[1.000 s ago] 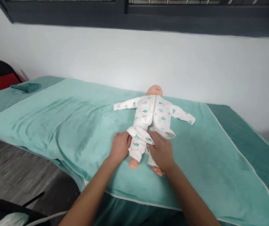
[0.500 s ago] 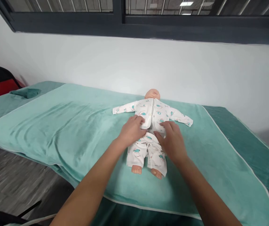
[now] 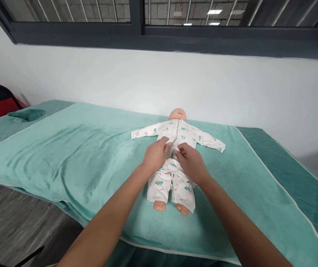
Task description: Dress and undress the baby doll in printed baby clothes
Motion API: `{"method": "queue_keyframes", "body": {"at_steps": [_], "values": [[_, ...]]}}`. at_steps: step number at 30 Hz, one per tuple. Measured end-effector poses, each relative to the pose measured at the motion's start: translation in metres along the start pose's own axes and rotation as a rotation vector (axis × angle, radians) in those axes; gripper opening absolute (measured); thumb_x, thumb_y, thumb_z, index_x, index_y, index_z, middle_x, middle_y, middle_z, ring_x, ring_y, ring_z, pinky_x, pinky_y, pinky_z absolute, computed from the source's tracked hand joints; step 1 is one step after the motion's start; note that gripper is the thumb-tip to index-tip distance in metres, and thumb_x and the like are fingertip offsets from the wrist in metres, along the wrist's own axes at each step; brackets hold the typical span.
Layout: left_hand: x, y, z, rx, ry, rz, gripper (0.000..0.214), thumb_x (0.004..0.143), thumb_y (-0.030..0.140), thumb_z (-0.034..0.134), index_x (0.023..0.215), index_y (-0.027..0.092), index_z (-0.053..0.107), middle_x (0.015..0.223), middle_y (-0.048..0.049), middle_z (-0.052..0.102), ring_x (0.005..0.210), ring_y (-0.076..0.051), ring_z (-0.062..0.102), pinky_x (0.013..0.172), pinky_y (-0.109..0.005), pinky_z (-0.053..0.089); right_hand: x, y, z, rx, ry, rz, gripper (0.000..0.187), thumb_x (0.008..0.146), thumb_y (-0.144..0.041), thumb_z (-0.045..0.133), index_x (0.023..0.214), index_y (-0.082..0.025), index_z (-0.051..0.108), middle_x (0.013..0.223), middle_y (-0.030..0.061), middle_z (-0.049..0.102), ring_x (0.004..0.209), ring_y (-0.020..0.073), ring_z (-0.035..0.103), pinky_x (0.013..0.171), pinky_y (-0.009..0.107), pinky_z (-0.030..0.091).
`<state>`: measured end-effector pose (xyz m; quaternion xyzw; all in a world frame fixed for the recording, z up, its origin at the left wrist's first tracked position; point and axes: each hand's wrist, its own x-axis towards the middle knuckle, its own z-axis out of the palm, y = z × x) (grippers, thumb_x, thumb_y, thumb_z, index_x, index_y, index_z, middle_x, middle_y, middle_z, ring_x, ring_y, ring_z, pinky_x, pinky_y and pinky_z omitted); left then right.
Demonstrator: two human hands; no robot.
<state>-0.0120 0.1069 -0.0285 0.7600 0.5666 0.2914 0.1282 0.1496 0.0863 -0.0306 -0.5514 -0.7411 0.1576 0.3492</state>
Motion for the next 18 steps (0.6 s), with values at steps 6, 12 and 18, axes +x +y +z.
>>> {"method": "queue_keyframes", "body": {"at_steps": [6, 12, 18], "values": [[0.008, -0.011, -0.006, -0.658, 0.220, -0.086, 0.030, 0.095, 0.043, 0.050, 0.075, 0.021, 0.046, 0.067, 0.0041, 0.045, 0.063, -0.012, 0.043, 0.061, -0.025, 0.035, 0.005, -0.001, -0.010, 0.376, 0.054, 0.151, 0.021, 0.088, -0.040, 0.060, 0.078, -0.023, 0.054, 0.061, -0.0060, 0.051, 0.059, 0.0130, 0.048, 0.061, 0.028, 0.038], [-0.002, -0.087, -0.019, -0.660, 0.432, -0.463, 0.030, 0.093, 0.048, 0.045, 0.079, 0.022, 0.049, 0.066, 0.0030, 0.051, 0.060, -0.014, 0.048, 0.058, -0.025, 0.038, -0.008, 0.064, -0.062, 0.801, 0.529, 0.390, 0.030, 0.071, -0.046, 0.074, 0.077, -0.022, 0.056, 0.071, -0.0048, 0.057, 0.064, 0.0120, 0.055, 0.065, 0.028, 0.048], [-0.014, -0.139, -0.011, -0.091, 0.267, -0.533, 0.022, 0.093, 0.039, 0.047, 0.083, 0.023, 0.057, 0.075, -0.0049, 0.064, 0.075, -0.024, 0.058, 0.068, -0.032, 0.036, -0.045, 0.144, -0.086, 0.011, 0.385, 0.664, 0.026, 0.079, -0.046, 0.062, 0.075, -0.021, 0.062, 0.058, 0.0001, 0.058, 0.056, 0.0181, 0.051, 0.058, 0.035, 0.042]]}}
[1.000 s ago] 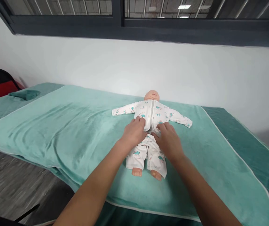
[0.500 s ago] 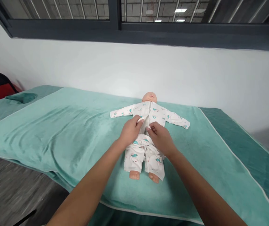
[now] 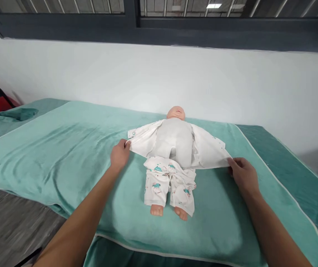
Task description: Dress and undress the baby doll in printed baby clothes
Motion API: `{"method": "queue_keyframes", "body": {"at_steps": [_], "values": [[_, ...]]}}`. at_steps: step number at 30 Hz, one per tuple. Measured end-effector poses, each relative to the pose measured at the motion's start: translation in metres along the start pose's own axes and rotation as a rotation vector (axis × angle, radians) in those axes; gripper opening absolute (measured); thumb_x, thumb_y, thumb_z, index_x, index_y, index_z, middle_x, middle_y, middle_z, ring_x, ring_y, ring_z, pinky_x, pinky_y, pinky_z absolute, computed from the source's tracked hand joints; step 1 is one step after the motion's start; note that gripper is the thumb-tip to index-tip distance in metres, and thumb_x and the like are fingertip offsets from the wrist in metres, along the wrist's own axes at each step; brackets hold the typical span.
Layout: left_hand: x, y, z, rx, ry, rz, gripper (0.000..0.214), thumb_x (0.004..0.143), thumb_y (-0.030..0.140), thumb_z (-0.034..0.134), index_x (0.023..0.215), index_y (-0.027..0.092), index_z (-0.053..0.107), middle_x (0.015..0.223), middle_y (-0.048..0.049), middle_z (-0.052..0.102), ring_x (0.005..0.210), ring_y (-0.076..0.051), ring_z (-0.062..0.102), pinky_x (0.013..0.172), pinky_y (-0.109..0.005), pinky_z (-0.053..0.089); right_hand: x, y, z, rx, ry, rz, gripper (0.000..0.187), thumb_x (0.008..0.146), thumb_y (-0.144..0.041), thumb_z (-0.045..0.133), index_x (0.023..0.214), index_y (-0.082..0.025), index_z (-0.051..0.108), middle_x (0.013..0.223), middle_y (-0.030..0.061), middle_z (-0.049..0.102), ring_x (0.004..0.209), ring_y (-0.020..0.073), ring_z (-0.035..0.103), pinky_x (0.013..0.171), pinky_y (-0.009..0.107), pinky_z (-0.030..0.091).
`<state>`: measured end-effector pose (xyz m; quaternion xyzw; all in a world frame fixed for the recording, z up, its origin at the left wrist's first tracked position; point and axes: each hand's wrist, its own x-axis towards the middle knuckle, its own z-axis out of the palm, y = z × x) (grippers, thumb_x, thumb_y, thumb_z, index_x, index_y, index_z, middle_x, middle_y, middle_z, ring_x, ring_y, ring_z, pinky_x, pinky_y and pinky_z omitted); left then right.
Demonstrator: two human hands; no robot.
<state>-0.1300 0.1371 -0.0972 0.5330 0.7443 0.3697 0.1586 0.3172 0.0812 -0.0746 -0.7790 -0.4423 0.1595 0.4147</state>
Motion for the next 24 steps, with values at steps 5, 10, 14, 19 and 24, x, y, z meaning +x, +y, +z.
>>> {"method": "queue_keyframes", "body": {"at_steps": [5, 10, 14, 19, 24], "values": [[0.004, 0.005, 0.014, 0.242, 0.099, 0.194, 0.030, 0.092, 0.030, 0.048, 0.119, 0.022, 0.057, 0.115, -0.0121, 0.067, 0.107, -0.030, 0.061, 0.084, -0.038, 0.045, 0.002, -0.003, 0.019, -0.141, 0.219, -0.441, 0.028, 0.081, -0.038, 0.059, 0.099, -0.018, 0.062, 0.108, 0.0158, 0.064, 0.095, 0.0284, 0.061, 0.080, 0.045, 0.051], [0.020, 0.045, 0.041, 0.351, 0.077, 0.439, 0.034, 0.094, 0.030, 0.052, 0.126, 0.019, 0.057, 0.129, -0.0145, 0.062, 0.120, -0.032, 0.054, 0.099, -0.044, 0.043, 0.009, -0.053, 0.063, 0.063, 0.128, -0.722, 0.028, 0.088, -0.029, 0.055, 0.114, -0.021, 0.061, 0.125, 0.0162, 0.062, 0.121, 0.0296, 0.056, 0.095, 0.050, 0.051], [0.039, 0.086, 0.068, 0.383, 0.068, 0.485, 0.033, 0.095, 0.029, 0.053, 0.126, 0.019, 0.057, 0.130, -0.0150, 0.061, 0.125, -0.033, 0.050, 0.101, -0.046, 0.041, 0.025, -0.098, 0.103, 0.228, -0.065, -0.658, 0.039, 0.091, -0.033, 0.054, 0.128, -0.022, 0.058, 0.136, 0.0123, 0.062, 0.127, 0.0266, 0.055, 0.110, 0.052, 0.042], [0.062, 0.099, 0.088, 0.355, 0.034, 0.548, 0.025, 0.097, 0.021, 0.044, 0.115, 0.019, 0.061, 0.123, -0.0139, 0.065, 0.117, -0.028, 0.057, 0.098, -0.040, 0.041, 0.034, -0.109, 0.122, 0.399, -0.265, -0.487, 0.044, 0.096, -0.043, 0.051, 0.134, -0.023, 0.061, 0.145, 0.0087, 0.059, 0.135, 0.0252, 0.052, 0.118, 0.048, 0.036], [0.087, 0.083, 0.087, 0.125, 0.069, 0.218, 0.033, 0.100, 0.040, 0.037, 0.091, 0.021, 0.063, 0.094, -0.0121, 0.071, 0.090, -0.027, 0.065, 0.078, -0.035, 0.044, 0.024, -0.097, 0.115, 0.413, -0.308, -0.477, 0.043, 0.097, -0.044, 0.053, 0.134, -0.026, 0.063, 0.146, 0.0060, 0.059, 0.138, 0.0234, 0.050, 0.121, 0.047, 0.032]]}}
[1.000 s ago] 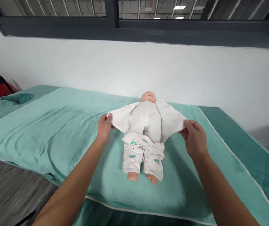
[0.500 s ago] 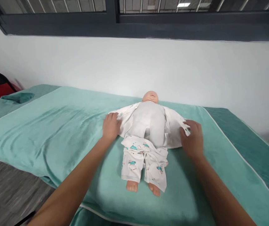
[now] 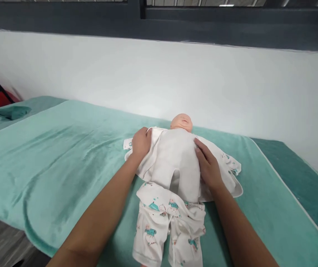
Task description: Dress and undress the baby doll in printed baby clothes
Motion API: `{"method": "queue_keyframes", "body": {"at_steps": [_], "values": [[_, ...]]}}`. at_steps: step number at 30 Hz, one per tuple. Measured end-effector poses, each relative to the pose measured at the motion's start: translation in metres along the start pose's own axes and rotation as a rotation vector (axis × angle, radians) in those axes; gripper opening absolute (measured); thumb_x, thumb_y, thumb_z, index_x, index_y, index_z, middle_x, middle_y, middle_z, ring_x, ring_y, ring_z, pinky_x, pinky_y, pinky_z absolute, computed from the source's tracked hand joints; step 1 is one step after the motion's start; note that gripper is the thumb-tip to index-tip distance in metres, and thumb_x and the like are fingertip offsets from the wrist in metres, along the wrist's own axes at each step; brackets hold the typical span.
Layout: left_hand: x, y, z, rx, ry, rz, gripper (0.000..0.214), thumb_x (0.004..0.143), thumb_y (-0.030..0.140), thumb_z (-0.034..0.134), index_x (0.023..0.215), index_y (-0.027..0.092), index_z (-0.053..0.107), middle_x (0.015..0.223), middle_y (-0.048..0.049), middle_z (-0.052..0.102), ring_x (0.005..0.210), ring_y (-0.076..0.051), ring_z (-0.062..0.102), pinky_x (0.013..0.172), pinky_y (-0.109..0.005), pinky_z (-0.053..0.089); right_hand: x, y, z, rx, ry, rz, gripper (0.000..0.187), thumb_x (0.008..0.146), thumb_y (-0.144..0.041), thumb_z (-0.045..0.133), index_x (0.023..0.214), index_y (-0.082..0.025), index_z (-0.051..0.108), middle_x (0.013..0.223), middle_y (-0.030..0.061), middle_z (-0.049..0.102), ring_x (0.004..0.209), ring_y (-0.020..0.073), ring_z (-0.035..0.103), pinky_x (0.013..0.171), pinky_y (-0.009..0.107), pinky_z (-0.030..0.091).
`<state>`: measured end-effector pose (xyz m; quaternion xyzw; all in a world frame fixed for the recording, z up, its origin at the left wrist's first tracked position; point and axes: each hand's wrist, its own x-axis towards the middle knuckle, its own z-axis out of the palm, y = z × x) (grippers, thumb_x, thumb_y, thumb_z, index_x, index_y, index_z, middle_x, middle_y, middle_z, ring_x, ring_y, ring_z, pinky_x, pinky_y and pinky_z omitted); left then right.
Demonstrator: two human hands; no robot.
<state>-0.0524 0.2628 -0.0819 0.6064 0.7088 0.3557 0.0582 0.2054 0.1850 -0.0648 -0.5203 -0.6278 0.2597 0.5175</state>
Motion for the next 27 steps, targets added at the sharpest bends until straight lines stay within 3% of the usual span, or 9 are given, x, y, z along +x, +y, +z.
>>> {"method": "queue_keyframes", "body": {"at_steps": [3, 6, 8, 10, 13, 15, 17, 21, 27], "values": [[0.005, -0.014, -0.005, -0.137, 0.058, -0.133, 0.022, 0.096, 0.031, 0.043, 0.098, 0.020, 0.063, 0.102, -0.0117, 0.072, 0.096, -0.026, 0.065, 0.082, -0.036, 0.046, -0.004, -0.003, 0.001, -0.005, 0.035, -0.016, 0.038, 0.097, -0.041, 0.054, 0.130, -0.026, 0.065, 0.142, 0.0069, 0.062, 0.135, 0.0239, 0.053, 0.119, 0.049, 0.035], [-0.007, -0.017, -0.012, -0.234, 0.210, -0.060, 0.023, 0.091, 0.019, 0.046, 0.107, 0.019, 0.061, 0.115, -0.0112, 0.069, 0.114, -0.025, 0.060, 0.096, -0.036, 0.045, -0.006, -0.011, 0.004, -0.027, 0.103, -0.114, 0.032, 0.095, -0.037, 0.056, 0.123, -0.025, 0.066, 0.136, 0.0084, 0.064, 0.128, 0.0246, 0.057, 0.114, 0.050, 0.041], [-0.026, -0.013, -0.019, -0.318, 0.250, 0.029, 0.021, 0.090, 0.020, 0.047, 0.105, 0.019, 0.062, 0.114, -0.0095, 0.068, 0.114, -0.023, 0.058, 0.099, -0.036, 0.045, -0.014, -0.019, 0.005, -0.063, 0.155, -0.224, 0.023, 0.094, -0.033, 0.057, 0.114, -0.025, 0.066, 0.130, 0.0095, 0.065, 0.124, 0.0250, 0.058, 0.110, 0.050, 0.044], [-0.052, -0.006, -0.028, -0.479, 0.163, 0.064, 0.018, 0.091, 0.026, 0.050, 0.101, 0.020, 0.064, 0.102, -0.0060, 0.069, 0.099, -0.020, 0.061, 0.091, -0.033, 0.048, -0.031, -0.028, 0.004, -0.097, 0.195, -0.307, 0.015, 0.094, -0.031, 0.058, 0.104, -0.024, 0.066, 0.121, 0.0099, 0.065, 0.118, 0.0254, 0.059, 0.105, 0.049, 0.046], [-0.097, -0.001, -0.046, -0.729, -0.169, -0.002, 0.020, 0.089, 0.038, 0.057, 0.094, 0.021, 0.065, 0.081, -0.0002, 0.064, 0.073, -0.015, 0.058, 0.071, -0.028, 0.047, -0.073, -0.034, -0.001, -0.079, 0.186, -0.286, 0.005, 0.093, -0.029, 0.059, 0.093, -0.024, 0.063, 0.103, 0.0070, 0.062, 0.101, 0.0232, 0.060, 0.092, 0.043, 0.049], [-0.127, -0.004, -0.060, -0.795, -0.347, -0.046, 0.024, 0.086, 0.043, 0.063, 0.091, 0.020, 0.067, 0.077, 0.0006, 0.062, 0.070, -0.014, 0.055, 0.065, -0.026, 0.043, -0.104, -0.033, -0.008, -0.038, 0.139, -0.210, 0.008, 0.094, -0.028, 0.060, 0.087, -0.025, 0.060, 0.092, 0.0040, 0.058, 0.090, 0.0208, 0.058, 0.081, 0.038, 0.049], [-0.151, -0.011, -0.074, -0.821, -0.443, -0.031, 0.025, 0.085, 0.044, 0.066, 0.086, 0.019, 0.068, 0.079, -0.0005, 0.062, 0.073, -0.014, 0.055, 0.066, -0.026, 0.043, -0.130, -0.030, -0.016, -0.008, 0.054, -0.138, 0.011, 0.094, -0.028, 0.061, 0.084, -0.025, 0.058, 0.087, 0.0023, 0.057, 0.083, 0.0191, 0.057, 0.073, 0.035, 0.047], [-0.177, -0.025, -0.093, -0.856, -0.562, 0.144, 0.021, 0.086, 0.040, 0.068, 0.089, 0.020, 0.072, 0.097, -0.0068, 0.066, 0.092, -0.019, 0.060, 0.083, -0.032, 0.048, -0.154, -0.028, -0.027, -0.017, -0.051, -0.059, 0.002, 0.092, -0.028, 0.065, 0.094, -0.027, 0.065, 0.095, 0.0031, 0.062, 0.087, 0.0193, 0.059, 0.073, 0.034, 0.048], [-0.187, -0.031, -0.102, -0.829, -0.606, 0.226, 0.018, 0.087, 0.040, 0.069, 0.089, 0.022, 0.069, 0.106, -0.0097, 0.064, 0.103, -0.023, 0.059, 0.092, -0.038, 0.048, -0.149, -0.032, -0.028, -0.018, -0.157, -0.043, 0.011, 0.092, -0.034, 0.064, 0.100, -0.028, 0.068, 0.102, 0.0048, 0.065, 0.085, 0.0196, 0.061, 0.071, 0.033, 0.050]]}}
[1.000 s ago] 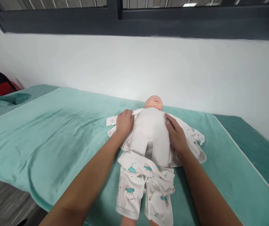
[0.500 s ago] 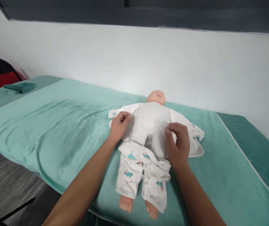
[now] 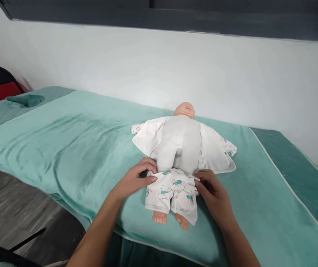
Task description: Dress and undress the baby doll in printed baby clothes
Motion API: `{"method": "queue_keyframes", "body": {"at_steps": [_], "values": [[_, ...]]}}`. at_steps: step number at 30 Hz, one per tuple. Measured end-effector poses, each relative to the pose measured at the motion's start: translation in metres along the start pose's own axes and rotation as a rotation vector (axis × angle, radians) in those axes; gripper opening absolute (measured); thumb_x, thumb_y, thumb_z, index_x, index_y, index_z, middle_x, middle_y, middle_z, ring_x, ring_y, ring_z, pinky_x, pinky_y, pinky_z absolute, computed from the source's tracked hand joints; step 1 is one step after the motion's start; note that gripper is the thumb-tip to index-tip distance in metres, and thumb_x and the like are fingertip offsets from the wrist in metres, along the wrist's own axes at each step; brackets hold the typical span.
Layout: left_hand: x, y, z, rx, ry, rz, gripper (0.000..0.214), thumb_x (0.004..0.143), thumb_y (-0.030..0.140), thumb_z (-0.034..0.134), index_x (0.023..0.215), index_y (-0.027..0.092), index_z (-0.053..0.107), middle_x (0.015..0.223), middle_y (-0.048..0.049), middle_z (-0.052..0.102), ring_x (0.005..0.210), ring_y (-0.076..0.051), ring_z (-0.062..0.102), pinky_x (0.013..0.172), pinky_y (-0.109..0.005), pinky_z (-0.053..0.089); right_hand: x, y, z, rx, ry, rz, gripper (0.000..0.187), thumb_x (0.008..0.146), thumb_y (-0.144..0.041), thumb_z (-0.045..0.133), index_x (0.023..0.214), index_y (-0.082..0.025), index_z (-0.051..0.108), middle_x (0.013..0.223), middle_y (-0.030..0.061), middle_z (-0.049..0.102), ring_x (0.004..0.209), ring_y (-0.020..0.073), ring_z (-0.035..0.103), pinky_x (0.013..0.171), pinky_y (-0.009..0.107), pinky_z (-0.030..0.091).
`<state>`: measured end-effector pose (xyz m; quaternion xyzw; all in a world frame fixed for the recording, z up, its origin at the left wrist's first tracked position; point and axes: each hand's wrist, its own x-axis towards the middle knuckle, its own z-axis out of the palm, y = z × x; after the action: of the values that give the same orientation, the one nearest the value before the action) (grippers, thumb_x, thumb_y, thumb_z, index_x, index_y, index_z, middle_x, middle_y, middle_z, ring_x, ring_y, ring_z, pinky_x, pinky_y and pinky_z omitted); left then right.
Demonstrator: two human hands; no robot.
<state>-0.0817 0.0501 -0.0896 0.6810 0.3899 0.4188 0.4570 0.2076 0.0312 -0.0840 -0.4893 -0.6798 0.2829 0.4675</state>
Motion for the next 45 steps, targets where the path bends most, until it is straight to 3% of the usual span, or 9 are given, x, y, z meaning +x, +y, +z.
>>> {"method": "queue_keyframes", "body": {"at_steps": [11, 13, 18, 22, 26, 31, 37, 41, 45], "values": [[0.025, 0.001, 0.028, 0.377, 0.543, 0.355, 0.013, 0.097, 0.028, 0.051, 0.092, 0.022, 0.061, 0.089, -0.0057, 0.066, 0.083, -0.016, 0.060, 0.074, -0.030, 0.048, 0.059, -0.065, 0.009, -0.336, -0.437, -0.055, 0.013, 0.083, -0.030, 0.071, 0.079, -0.024, 0.061, 0.074, -0.0024, 0.060, 0.069, 0.0160, 0.052, 0.063, 0.030, 0.040], [0.032, 0.004, 0.030, 0.341, 0.516, 0.353, 0.014, 0.097, 0.028, 0.050, 0.092, 0.021, 0.060, 0.093, -0.0069, 0.066, 0.085, -0.017, 0.060, 0.075, -0.030, 0.048, 0.065, -0.070, 0.009, -0.327, -0.433, -0.070, 0.015, 0.086, -0.029, 0.066, 0.077, -0.023, 0.057, 0.072, -0.0034, 0.057, 0.066, 0.0145, 0.049, 0.062, 0.029, 0.038], [0.046, 0.017, 0.026, 0.059, 0.271, 0.077, 0.022, 0.094, 0.038, 0.056, 0.103, 0.022, 0.068, 0.106, -0.0065, 0.070, 0.089, -0.017, 0.061, 0.079, -0.030, 0.048, 0.081, -0.065, 0.012, -0.252, -0.142, -0.150, 0.013, 0.090, -0.032, 0.061, 0.083, -0.023, 0.056, 0.077, -0.0021, 0.057, 0.069, 0.0146, 0.049, 0.064, 0.029, 0.039], [0.062, 0.035, 0.019, -0.021, 0.062, 0.029, 0.027, 0.085, 0.034, 0.067, 0.109, 0.022, 0.070, 0.108, -0.0044, 0.069, 0.097, -0.017, 0.059, 0.086, -0.029, 0.045, 0.091, -0.059, 0.022, -0.239, -0.167, -0.257, 0.013, 0.094, -0.031, 0.056, 0.090, -0.023, 0.065, 0.085, 0.0012, 0.060, 0.076, 0.0170, 0.056, 0.069, 0.031, 0.043], [0.079, 0.040, 0.011, -0.207, 0.036, -0.020, 0.019, 0.076, 0.027, 0.073, 0.089, 0.019, 0.061, 0.080, 0.0028, 0.057, 0.071, -0.010, 0.050, 0.063, -0.022, 0.038, 0.098, -0.053, 0.020, -0.298, -0.166, -0.298, 0.021, 0.093, -0.023, 0.053, 0.099, -0.025, 0.073, 0.083, 0.0021, 0.060, 0.076, 0.0177, 0.058, 0.070, 0.031, 0.044], [0.095, 0.016, -0.006, -0.467, -0.026, -0.203, 0.035, 0.068, 0.027, 0.081, 0.077, 0.018, 0.049, 0.066, 0.0076, 0.043, 0.055, -0.005, 0.037, 0.051, -0.020, 0.024, 0.105, -0.034, 0.002, -0.318, -0.109, -0.114, 0.009, 0.085, -0.030, 0.067, 0.083, -0.022, 0.070, 0.074, -0.0002, 0.065, 0.067, 0.0160, 0.054, 0.064, 0.029, 0.041], [0.091, -0.005, -0.021, -0.404, -0.137, -0.244, 0.039, 0.072, 0.037, 0.083, 0.100, 0.017, 0.065, 0.070, 0.0062, 0.045, 0.063, -0.007, 0.043, 0.058, -0.020, 0.030, 0.096, 0.010, -0.020, -0.086, -0.124, 0.206, 0.047, 0.078, -0.063, 0.071, 0.064, -0.020, 0.056, 0.056, -0.0050, 0.040, 0.055, 0.0106, 0.033, 0.051, 0.027, 0.025], [0.083, -0.007, -0.020, -0.297, -0.099, -0.223, 0.036, 0.076, 0.044, 0.080, 0.093, 0.016, 0.066, 0.073, 0.0044, 0.047, 0.066, -0.008, 0.043, 0.060, -0.022, 0.029, 0.089, 0.027, -0.031, 0.030, -0.260, 0.295, 0.057, 0.079, -0.072, 0.065, 0.061, -0.019, 0.051, 0.059, -0.0036, 0.041, 0.059, 0.0110, 0.034, 0.052, 0.026, 0.027], [0.080, -0.008, -0.021, -0.262, -0.114, -0.228, 0.036, 0.078, 0.048, 0.076, 0.083, 0.015, 0.063, 0.073, 0.0033, 0.050, 0.067, -0.009, 0.042, 0.061, -0.023, 0.029, 0.084, 0.028, -0.042, 0.177, -0.388, 0.308, 0.044, 0.081, -0.062, 0.069, 0.075, -0.020, 0.059, 0.066, -0.0033, 0.048, 0.061, 0.0112, 0.039, 0.055, 0.025, 0.032]]}}
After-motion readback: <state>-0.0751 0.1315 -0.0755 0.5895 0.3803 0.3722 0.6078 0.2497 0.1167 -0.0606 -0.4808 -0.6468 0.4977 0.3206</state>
